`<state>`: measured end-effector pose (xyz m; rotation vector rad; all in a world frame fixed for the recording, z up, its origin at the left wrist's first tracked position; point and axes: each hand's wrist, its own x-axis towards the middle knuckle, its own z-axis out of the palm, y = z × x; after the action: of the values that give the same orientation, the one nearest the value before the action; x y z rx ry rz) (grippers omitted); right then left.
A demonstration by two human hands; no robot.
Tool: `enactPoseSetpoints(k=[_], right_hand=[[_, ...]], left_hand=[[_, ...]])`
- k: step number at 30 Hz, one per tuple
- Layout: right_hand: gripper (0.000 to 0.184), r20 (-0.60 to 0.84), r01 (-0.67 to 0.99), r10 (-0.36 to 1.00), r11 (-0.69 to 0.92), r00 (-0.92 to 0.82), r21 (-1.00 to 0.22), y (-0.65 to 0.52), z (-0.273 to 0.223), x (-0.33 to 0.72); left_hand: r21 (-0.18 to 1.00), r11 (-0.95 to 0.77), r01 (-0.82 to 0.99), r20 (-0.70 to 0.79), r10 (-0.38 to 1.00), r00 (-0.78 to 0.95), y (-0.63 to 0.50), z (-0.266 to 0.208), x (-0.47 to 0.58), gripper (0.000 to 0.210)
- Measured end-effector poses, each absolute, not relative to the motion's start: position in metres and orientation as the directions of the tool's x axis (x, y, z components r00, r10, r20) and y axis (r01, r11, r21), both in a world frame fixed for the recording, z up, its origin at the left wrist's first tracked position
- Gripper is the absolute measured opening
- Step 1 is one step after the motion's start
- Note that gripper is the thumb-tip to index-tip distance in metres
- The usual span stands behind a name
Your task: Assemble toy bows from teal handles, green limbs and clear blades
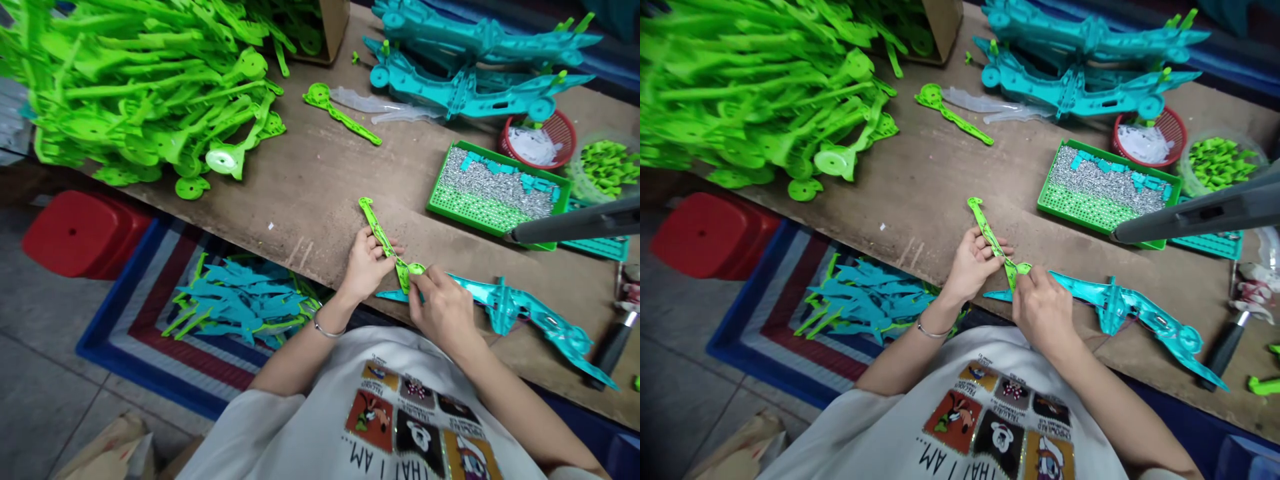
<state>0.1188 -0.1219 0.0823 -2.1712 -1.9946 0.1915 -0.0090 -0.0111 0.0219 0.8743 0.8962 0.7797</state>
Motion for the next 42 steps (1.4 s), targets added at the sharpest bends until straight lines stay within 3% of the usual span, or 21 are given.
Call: enactPoseSetpoints(k=[7, 12, 14, 16, 18, 20, 22, 24, 30, 34, 39, 42], right_hand=[[0.017, -0.033, 0.797, 0.982, -0.169, 0.185, -0.58, -0.133, 0.072, 0.147], [0.011, 0.017, 0.761, 0.968, -0.187, 0.251, -0.622, -0.127, 0.065, 0.153], [0.01, 0.033, 0.764, 0.964, -0.189, 0.265, -0.616, -0.126, 0.062, 0.153], [0.01, 0.031, 0.766, 0.965, -0.187, 0.261, -0.616, -0.125, 0.058, 0.153], [0.011, 0.027, 0.764, 0.966, -0.185, 0.256, -0.618, -0.124, 0.056, 0.153], [0.011, 0.028, 0.766, 0.967, -0.184, 0.255, -0.616, -0.123, 0.055, 0.153], [0.011, 0.027, 0.766, 0.966, -0.187, 0.257, -0.616, -0.122, 0.055, 0.153], [0.012, 0.02, 0.758, 0.967, -0.186, 0.255, -0.625, -0.122, 0.057, 0.154], [0.014, 0.035, 0.763, 0.967, -0.175, 0.251, -0.622, -0.13, 0.064, 0.166], [0.015, 0.059, 0.818, 0.964, -0.186, 0.259, -0.544, -0.135, 0.058, 0.17], [0.02, 0.016, 0.903, 0.974, -0.203, 0.226, -0.378, -0.136, 0.06, 0.165], [0.021, -0.037, 0.923, 0.986, -0.167, 0.164, -0.346, -0.137, 0.069, 0.166]], left_hand=[[0.894, 0.408, -0.187, -0.303, 0.855, 0.42, -0.011, 0.021, -0.009, 0.06], [0.936, 0.341, -0.082, -0.283, 0.873, 0.397, -0.011, 0.018, -0.012, 0.068], [0.981, 0.172, 0.086, -0.191, 0.926, 0.325, -0.013, 0.023, -0.017, 0.078], [0.935, -0.123, 0.334, 0.03, 0.962, 0.271, -0.019, 0.033, -0.022, 0.079], [0.758, -0.444, 0.478, 0.276, 0.882, 0.383, -0.026, 0.042, -0.026, 0.063], [0.591, -0.691, 0.417, 0.387, 0.696, 0.604, -0.034, 0.049, -0.027, 0.049], [0.52, -0.799, 0.302, 0.377, 0.532, 0.758, -0.041, 0.049, -0.027, 0.049], [0.499, -0.822, 0.274, 0.336, 0.475, 0.813, -0.045, 0.045, -0.026, 0.055], [0.434, -0.859, 0.271, 0.337, 0.434, 0.835, -0.046, 0.033, -0.028, 0.054], [0.413, -0.868, 0.275, 0.322, 0.422, 0.848, -0.046, 0.032, -0.03, 0.045], [0.371, -0.88, 0.296, 0.213, 0.391, 0.895, -0.047, 0.039, -0.028, 0.041], [0.359, -0.871, 0.335, 0.145, 0.407, 0.902, -0.05, 0.046, -0.025, 0.042]])
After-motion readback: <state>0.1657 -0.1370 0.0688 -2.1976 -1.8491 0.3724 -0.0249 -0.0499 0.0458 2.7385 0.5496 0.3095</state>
